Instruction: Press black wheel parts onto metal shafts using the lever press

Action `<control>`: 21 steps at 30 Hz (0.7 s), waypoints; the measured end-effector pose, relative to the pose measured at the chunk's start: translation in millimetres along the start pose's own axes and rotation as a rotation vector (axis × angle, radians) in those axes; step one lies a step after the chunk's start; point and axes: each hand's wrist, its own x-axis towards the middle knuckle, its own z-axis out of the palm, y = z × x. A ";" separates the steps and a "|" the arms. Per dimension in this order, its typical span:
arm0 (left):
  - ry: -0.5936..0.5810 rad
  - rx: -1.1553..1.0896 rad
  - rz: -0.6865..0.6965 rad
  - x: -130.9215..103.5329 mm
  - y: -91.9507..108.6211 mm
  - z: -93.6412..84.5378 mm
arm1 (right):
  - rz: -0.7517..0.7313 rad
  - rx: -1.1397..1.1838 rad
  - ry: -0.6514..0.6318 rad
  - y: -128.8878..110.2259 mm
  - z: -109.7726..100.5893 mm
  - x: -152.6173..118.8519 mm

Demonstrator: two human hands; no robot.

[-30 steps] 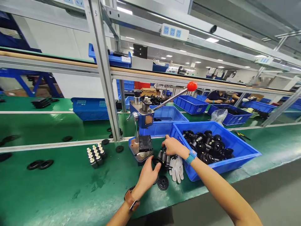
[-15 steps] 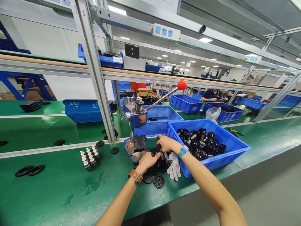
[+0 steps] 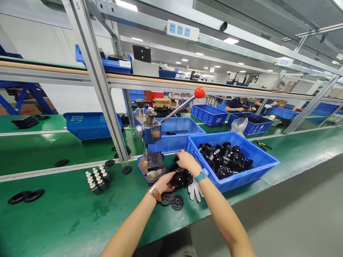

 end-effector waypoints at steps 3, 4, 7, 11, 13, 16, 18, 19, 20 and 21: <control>0.041 -0.008 0.020 0.0 -2.9 4.2 | 0.079 0.087 0.068 -1.9 26.7 -20.3; 0.065 0.001 0.034 -1.0 -4.1 6.2 | 0.107 0.115 0.077 -2.0 36.1 -24.3; 0.156 0.070 0.104 -6.9 -7.7 11.2 | 0.199 0.186 0.120 0.0 58.9 -25.7; 0.340 0.248 0.277 -21.1 -11.2 12.3 | 0.335 0.241 0.210 1.1 74.8 -12.4; 0.431 0.333 0.369 -32.0 -15.6 12.2 | 0.376 0.264 0.264 0.6 78.9 -6.4; 0.467 0.463 0.582 -57.9 -27.8 12.6 | 0.395 0.318 0.365 2.0 81.4 -4.5; 0.430 0.493 0.756 -81.1 -34.1 9.8 | 0.395 0.371 0.455 4.3 78.0 -7.4; 0.414 0.475 0.831 -93.1 -34.4 5.9 | 0.392 0.401 0.507 5.5 73.5 -9.7; 0.411 0.442 0.895 -104.3 -32.0 0.0 | 0.387 0.433 0.563 6.1 66.3 -12.2; 0.428 0.411 0.955 -113.8 -26.6 -8.2 | 0.378 0.463 0.619 6.2 56.0 -14.9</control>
